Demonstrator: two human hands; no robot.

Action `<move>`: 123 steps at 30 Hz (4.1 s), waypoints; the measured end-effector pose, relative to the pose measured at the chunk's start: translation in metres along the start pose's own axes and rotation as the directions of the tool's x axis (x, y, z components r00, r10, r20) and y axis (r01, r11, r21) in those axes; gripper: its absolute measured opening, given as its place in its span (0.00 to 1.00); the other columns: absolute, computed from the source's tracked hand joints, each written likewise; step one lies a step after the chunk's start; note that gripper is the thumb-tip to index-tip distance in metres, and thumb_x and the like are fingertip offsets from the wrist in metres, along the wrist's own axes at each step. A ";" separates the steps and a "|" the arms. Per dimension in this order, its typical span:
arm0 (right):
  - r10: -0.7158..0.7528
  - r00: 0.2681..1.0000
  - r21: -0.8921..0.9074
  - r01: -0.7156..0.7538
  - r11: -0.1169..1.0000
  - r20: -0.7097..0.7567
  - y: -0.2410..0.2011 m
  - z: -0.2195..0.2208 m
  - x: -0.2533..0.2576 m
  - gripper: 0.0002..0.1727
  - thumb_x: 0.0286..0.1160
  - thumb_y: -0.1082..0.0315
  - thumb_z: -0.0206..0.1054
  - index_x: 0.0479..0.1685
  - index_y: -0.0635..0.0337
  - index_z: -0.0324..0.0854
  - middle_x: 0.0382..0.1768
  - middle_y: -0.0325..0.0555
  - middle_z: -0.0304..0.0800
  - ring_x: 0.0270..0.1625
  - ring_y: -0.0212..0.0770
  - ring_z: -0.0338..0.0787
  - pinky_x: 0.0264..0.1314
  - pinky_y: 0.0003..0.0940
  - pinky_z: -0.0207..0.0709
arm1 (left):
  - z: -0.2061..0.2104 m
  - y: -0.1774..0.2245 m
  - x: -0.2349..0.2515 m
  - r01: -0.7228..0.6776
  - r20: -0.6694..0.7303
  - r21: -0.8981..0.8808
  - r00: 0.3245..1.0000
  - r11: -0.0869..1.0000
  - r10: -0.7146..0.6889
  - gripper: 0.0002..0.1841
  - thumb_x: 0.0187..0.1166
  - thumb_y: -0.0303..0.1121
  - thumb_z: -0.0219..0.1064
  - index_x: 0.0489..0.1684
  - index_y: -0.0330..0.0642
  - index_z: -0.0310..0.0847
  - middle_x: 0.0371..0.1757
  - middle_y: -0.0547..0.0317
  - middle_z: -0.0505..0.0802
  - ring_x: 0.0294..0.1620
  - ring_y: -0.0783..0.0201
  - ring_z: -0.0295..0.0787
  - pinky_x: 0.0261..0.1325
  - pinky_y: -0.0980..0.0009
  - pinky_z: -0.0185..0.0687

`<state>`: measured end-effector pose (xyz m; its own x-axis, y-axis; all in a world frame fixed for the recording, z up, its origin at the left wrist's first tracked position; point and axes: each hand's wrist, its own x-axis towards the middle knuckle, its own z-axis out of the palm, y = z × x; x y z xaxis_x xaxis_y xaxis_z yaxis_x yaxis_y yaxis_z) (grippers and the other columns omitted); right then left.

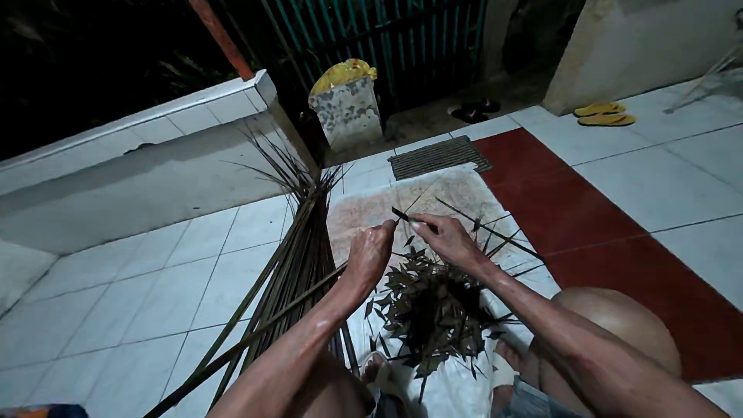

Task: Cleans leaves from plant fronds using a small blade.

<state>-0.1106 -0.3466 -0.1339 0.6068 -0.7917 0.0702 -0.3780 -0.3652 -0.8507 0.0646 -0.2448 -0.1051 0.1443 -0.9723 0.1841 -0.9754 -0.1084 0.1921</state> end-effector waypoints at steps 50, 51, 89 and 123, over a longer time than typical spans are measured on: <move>0.011 0.939 0.073 0.015 0.997 -0.343 0.018 -0.030 0.028 0.20 0.91 0.56 0.59 0.74 0.47 0.84 0.40 0.54 0.91 0.34 0.53 0.87 0.39 0.58 0.80 | -0.021 -0.019 -0.005 0.264 0.315 -0.790 0.949 0.554 -0.002 0.17 0.94 0.39 0.56 0.62 0.39 0.88 0.24 0.54 0.90 0.09 0.70 0.71 0.12 0.77 0.66; -0.004 0.934 0.091 0.039 0.995 -0.358 0.019 -0.032 0.027 0.20 0.91 0.55 0.59 0.74 0.49 0.83 0.40 0.53 0.91 0.34 0.50 0.88 0.39 0.56 0.81 | -0.021 -0.021 -0.005 0.268 0.313 -0.785 0.950 0.559 -0.016 0.17 0.94 0.40 0.55 0.62 0.39 0.88 0.25 0.54 0.90 0.09 0.70 0.72 0.12 0.76 0.66; -0.038 0.990 0.356 0.084 0.931 -0.137 -0.012 0.003 0.008 0.17 0.83 0.57 0.66 0.49 0.65 0.86 0.30 0.47 0.84 0.30 0.38 0.81 0.37 0.38 0.77 | -0.004 -0.003 0.002 0.076 0.161 -0.702 0.985 0.708 0.054 0.20 0.90 0.50 0.57 0.60 0.50 0.88 0.24 0.60 0.91 0.11 0.63 0.81 0.11 0.66 0.80; -0.139 0.985 0.066 0.133 0.989 0.098 -0.006 0.024 -0.006 0.25 0.92 0.45 0.50 0.74 0.42 0.84 0.35 0.39 0.88 0.33 0.34 0.83 0.43 0.37 0.79 | -0.010 -0.019 0.000 0.130 0.016 -0.174 0.991 0.976 -0.130 0.16 0.89 0.42 0.59 0.39 0.43 0.89 0.31 0.51 0.91 0.38 0.51 0.91 0.45 0.49 0.84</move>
<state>-0.0952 -0.3276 -0.1417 0.7188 -0.6817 0.1365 -0.2474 -0.4343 -0.8661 0.0851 -0.2401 -0.0989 0.2669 -0.9532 0.1423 -0.9042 -0.1966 0.3791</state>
